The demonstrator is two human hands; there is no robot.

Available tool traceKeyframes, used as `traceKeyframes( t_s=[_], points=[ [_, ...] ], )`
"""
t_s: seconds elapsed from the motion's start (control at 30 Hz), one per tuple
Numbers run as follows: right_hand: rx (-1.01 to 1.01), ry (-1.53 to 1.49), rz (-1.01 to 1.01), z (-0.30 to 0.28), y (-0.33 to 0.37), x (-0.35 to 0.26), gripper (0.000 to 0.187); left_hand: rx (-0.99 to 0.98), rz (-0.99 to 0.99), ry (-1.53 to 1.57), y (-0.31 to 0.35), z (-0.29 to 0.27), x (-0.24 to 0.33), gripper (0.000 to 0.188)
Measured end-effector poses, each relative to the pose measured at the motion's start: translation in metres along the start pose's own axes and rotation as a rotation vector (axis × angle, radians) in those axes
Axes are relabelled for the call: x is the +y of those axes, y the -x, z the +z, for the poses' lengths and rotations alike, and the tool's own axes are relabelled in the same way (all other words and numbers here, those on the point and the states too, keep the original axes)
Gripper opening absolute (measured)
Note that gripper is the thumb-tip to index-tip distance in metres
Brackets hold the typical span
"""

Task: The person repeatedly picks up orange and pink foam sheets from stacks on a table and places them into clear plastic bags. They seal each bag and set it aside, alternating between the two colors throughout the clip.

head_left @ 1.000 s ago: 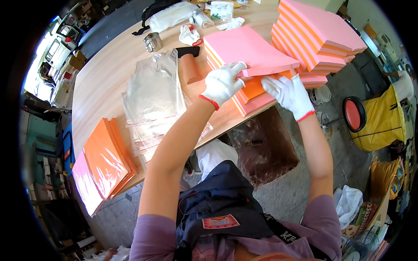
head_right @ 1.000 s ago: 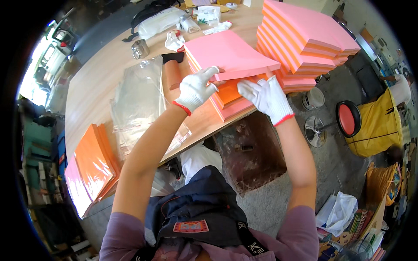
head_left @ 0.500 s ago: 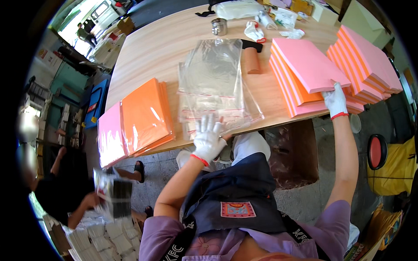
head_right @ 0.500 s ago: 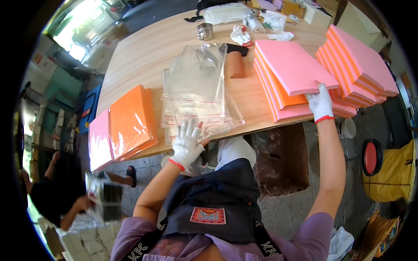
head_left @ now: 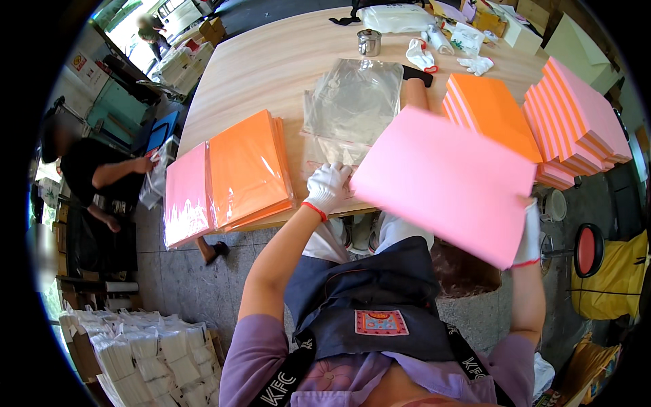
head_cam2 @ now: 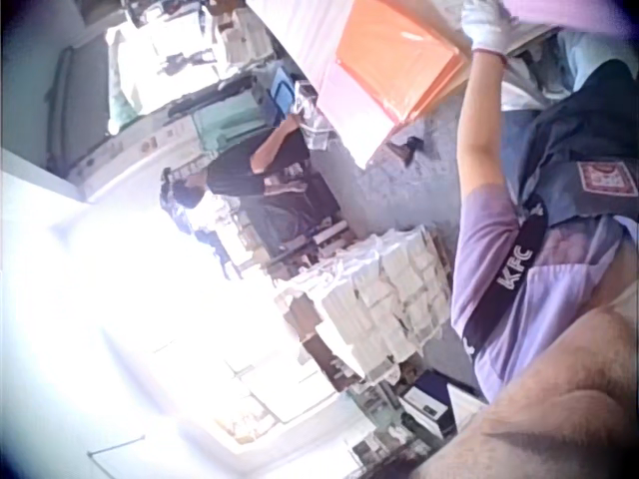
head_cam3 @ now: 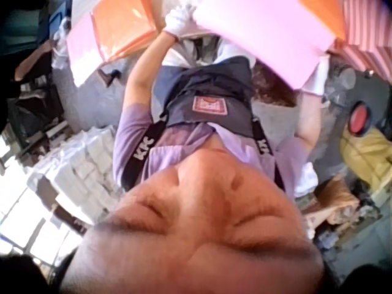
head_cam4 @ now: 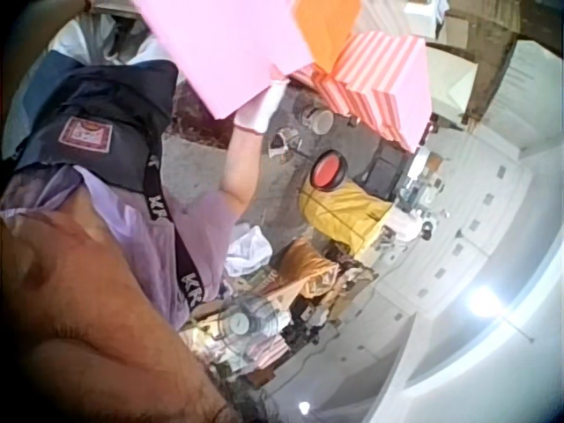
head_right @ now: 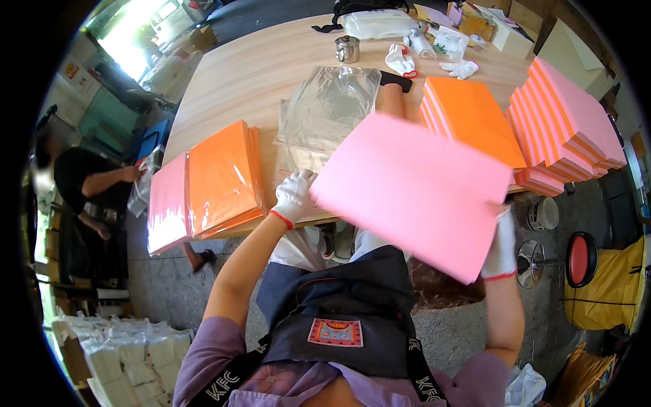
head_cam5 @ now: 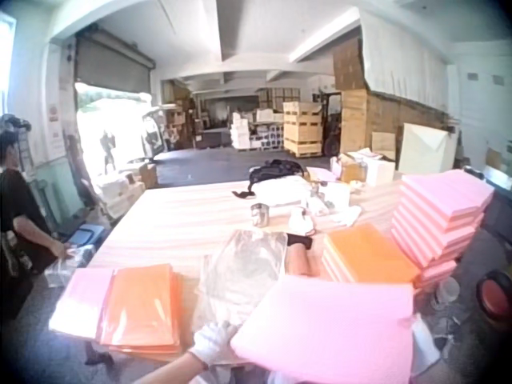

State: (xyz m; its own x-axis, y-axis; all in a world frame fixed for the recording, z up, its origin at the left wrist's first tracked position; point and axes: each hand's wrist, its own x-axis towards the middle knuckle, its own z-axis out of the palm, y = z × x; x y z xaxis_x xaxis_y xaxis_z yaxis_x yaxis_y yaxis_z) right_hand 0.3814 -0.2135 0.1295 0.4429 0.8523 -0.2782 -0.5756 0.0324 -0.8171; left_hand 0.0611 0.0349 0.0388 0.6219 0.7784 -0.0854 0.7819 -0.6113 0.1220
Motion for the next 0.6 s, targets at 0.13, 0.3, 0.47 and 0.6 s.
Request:
traceKeyframes(
  t_s=[0.13, 0.3, 0.47, 0.6],
  points=[
    [-0.035, -0.023, 0.164, 0.024, 0.026, 0.050, 0.040, 0.075, 0.083, 0.052, 0.008, 0.005, -0.001, 0.025],
    [-0.193, -0.140, 0.127, 0.038, 0.020, 0.050, 0.044, 0.234, 0.182, 0.163, 0.008, 0.029, -0.024, 0.026],
    [-0.226, 0.009, -0.035, 0.043, 0.010, 0.018, 0.049, 0.243, 0.171, 0.179, 0.012, 0.030, -0.026, 0.025],
    [-0.296, -0.250, -0.139, 0.082, 0.014, 0.006, 0.043, 0.300, 0.068, 0.193, 0.017, 0.034, -0.016, 0.011]
  ],
)
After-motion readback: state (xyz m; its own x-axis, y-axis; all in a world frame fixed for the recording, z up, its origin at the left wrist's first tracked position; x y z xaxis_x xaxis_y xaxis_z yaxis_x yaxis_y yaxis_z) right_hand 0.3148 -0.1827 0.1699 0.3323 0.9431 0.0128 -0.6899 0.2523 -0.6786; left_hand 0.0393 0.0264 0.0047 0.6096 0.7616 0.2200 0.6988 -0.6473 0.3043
